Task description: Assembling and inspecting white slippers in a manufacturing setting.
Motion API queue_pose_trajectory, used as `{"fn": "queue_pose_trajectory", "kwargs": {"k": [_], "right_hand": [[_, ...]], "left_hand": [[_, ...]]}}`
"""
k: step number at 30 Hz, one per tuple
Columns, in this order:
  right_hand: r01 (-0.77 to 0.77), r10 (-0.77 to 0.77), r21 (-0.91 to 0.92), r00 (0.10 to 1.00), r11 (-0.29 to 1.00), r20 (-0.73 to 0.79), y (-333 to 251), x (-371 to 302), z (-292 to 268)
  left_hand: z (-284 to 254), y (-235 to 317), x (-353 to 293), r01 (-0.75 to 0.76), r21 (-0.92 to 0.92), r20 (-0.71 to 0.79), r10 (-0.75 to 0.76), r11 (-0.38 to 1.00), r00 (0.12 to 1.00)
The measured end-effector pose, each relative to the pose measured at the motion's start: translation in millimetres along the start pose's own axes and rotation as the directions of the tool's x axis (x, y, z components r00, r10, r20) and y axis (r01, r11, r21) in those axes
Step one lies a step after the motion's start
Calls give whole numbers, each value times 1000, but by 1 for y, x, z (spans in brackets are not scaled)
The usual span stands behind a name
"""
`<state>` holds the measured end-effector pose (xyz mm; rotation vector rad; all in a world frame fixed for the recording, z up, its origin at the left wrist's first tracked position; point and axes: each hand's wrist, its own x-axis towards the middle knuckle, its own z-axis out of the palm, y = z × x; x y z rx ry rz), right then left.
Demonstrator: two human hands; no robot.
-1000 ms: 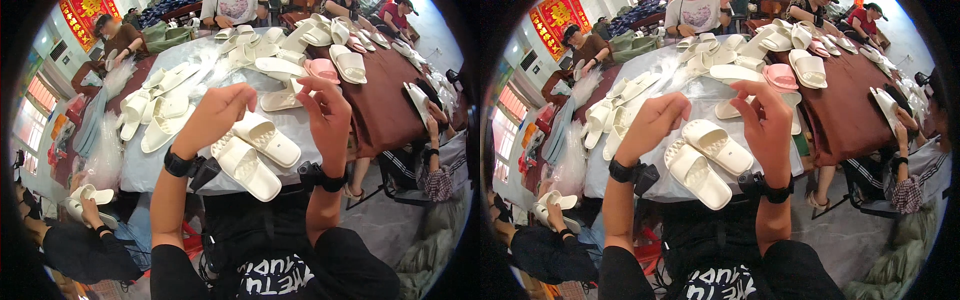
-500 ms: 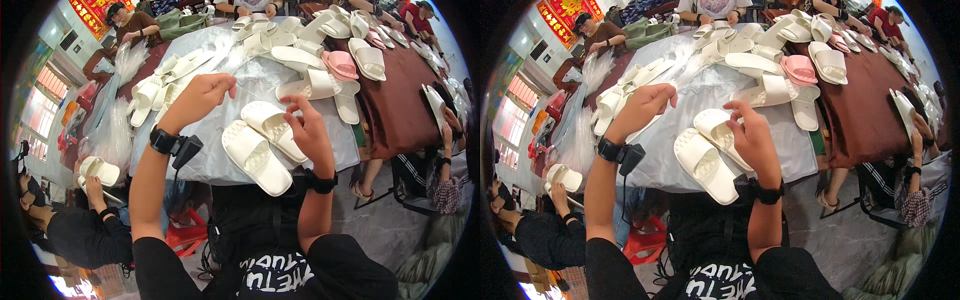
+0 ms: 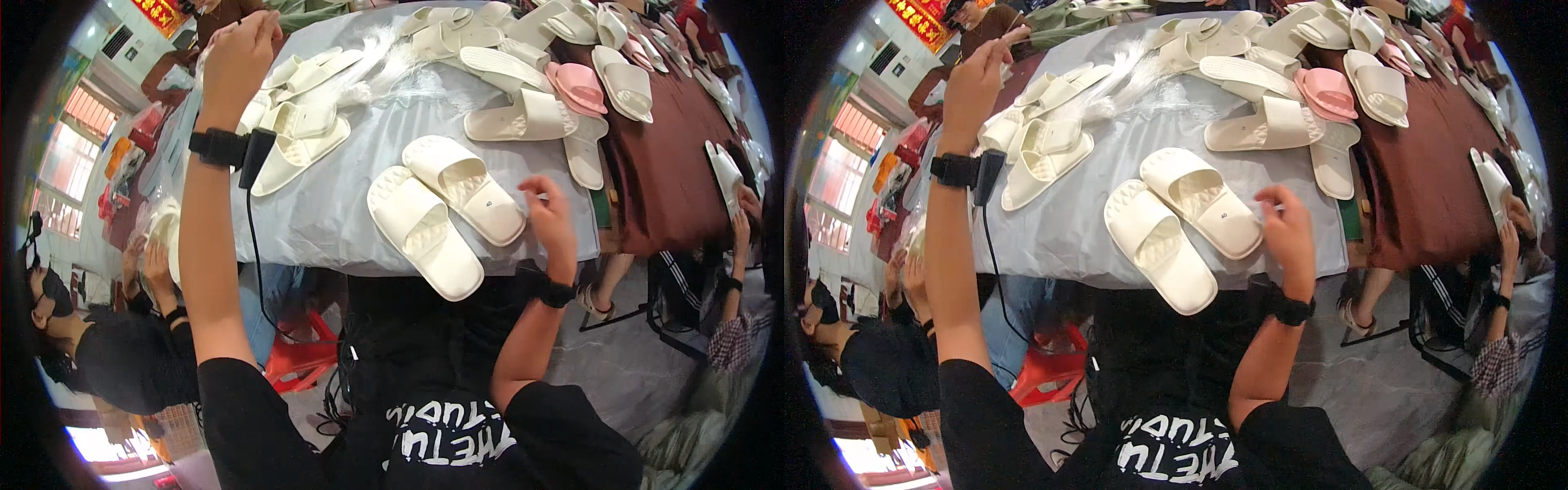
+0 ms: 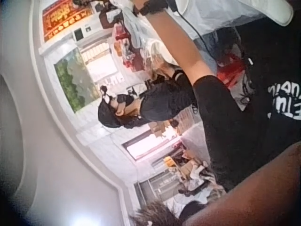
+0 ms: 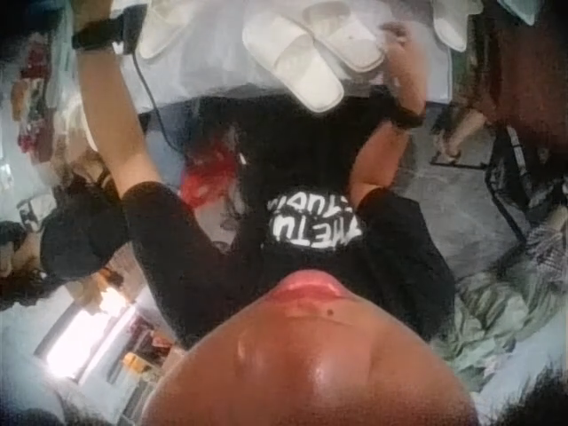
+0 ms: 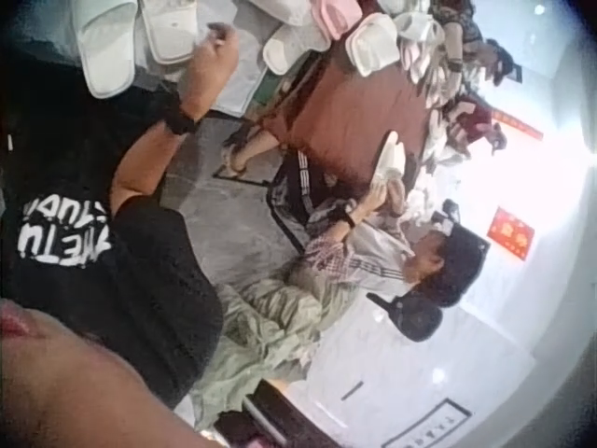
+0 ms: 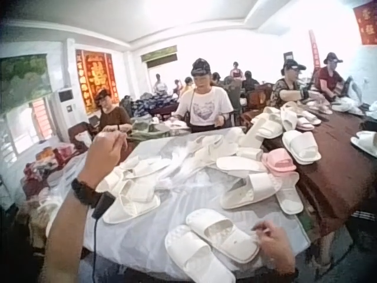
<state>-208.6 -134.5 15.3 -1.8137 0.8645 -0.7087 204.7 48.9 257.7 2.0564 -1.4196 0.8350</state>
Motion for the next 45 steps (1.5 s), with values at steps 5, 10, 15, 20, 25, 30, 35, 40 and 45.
{"fn": "queue_pose_trajectory", "kwargs": {"k": [5, 10, 15, 20, 25, 30, 35, 40, 45], "right_hand": [[-61, 79, 59, 929, 996, -363, 17, 0, -23], [-69, 127, 225, 958, 972, -258, -2, -4, -19], [-17, 104, 467, 981, 884, -161, -12, -5, -17], [-6, 73, 473, 990, 881, -122, -28, -1, 4], [-55, 68, 431, 998, 901, -14, -33, 1, 21], [65, -91, 335, 994, 940, 63, -38, -3, 44], [129, -158, 137, 961, 982, 229, -61, -17, 49], [251, -301, 210, 919, 945, 255, -71, -20, 48], [279, -355, 343, 917, 897, 183, -76, -21, 50]], "left_hand": [[50, -5, -39, 271, -59, 146, -260, 961, 955], [129, 10, -118, 386, -29, 571, -302, 922, 763], [159, 26, -145, 507, -58, 640, -358, 860, 680], [164, 31, -143, 602, -341, 592, -333, 722, 734], [110, 78, -140, 746, -526, 609, -431, 408, 666], [60, 141, -176, 661, -751, 575, -487, 5, 657], [44, 179, -199, 423, -746, 213, -417, 515, 884], [51, 183, -214, 459, -715, 396, -235, 526, 887], [57, 187, -215, 405, -718, 313, -257, 567, 914]]}}
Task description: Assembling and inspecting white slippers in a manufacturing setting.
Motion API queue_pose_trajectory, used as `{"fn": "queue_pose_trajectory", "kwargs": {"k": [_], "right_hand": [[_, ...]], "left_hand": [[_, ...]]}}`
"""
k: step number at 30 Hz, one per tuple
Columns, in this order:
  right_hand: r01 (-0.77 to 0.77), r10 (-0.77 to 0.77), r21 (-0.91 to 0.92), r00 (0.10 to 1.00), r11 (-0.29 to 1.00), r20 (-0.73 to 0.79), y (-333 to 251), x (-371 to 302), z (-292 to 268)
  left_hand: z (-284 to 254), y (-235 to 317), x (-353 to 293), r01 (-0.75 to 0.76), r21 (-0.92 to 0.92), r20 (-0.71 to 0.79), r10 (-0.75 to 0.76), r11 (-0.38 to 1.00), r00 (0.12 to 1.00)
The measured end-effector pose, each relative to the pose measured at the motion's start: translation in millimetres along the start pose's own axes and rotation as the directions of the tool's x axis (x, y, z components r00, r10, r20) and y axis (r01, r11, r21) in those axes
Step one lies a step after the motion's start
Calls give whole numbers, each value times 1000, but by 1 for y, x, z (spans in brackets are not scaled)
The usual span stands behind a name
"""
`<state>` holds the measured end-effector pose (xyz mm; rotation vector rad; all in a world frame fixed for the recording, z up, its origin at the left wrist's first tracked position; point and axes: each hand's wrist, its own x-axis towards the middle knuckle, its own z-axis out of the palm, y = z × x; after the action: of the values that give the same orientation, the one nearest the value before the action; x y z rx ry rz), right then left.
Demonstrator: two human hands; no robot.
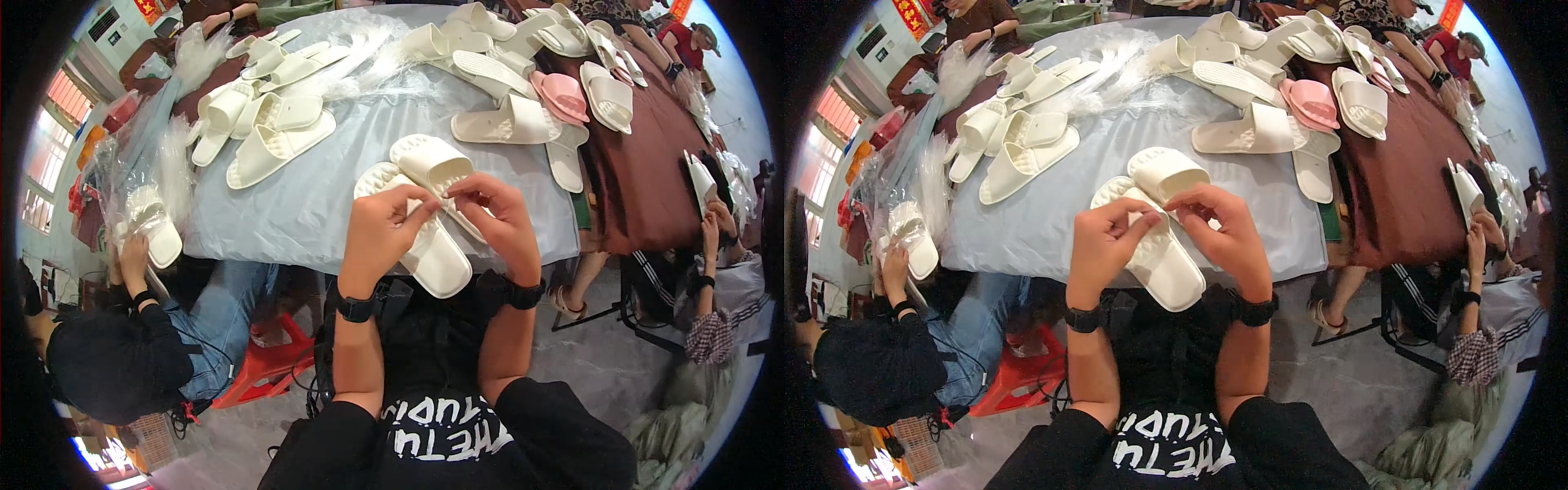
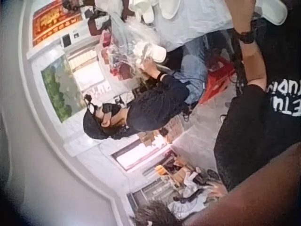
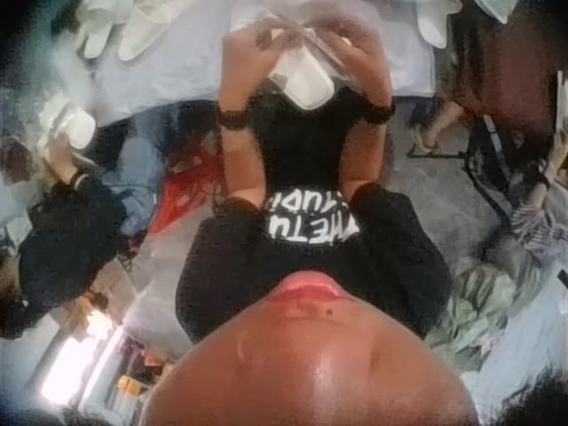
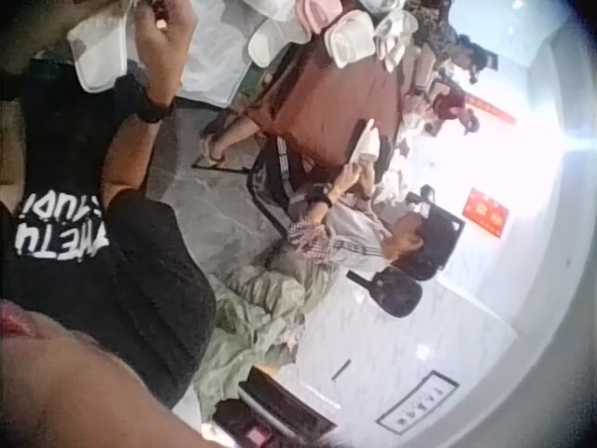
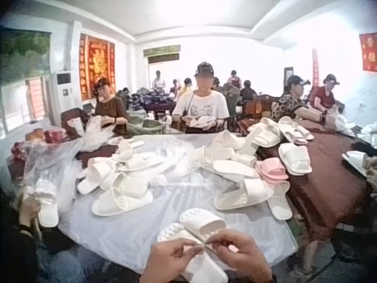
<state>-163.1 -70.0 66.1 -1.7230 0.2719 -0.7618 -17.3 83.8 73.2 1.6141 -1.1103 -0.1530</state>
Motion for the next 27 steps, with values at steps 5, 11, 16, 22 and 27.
{"fn": "queue_pose_trajectory", "kwargs": {"k": [5, 11, 16, 22, 27], "right_hand": [[-29, 43, -106, 990, 994, 134, 2, 1, -7], [-47, 53, -151, 998, 987, 36, -3, 1, -6], [54, -25, -230, 991, 972, 129, -16, -1, -3], [102, -99, -149, 995, 984, 28, -23, 1, 7], [119, -110, -167, 992, 979, 63, -24, -2, 4]], "left_hand": [[-2, 12, 2, -39, -16, -127, 36, 999, 991], [-11, 10, -5, -138, 76, -253, 153, 987, 955], [-20, 14, -10, 131, -306, 166, -83, 943, 983], [-15, 13, -7, 72, -59, 124, -65, 996, 990], [-9, 22, -5, 11, -55, 60, -8, 998, 998]]}}
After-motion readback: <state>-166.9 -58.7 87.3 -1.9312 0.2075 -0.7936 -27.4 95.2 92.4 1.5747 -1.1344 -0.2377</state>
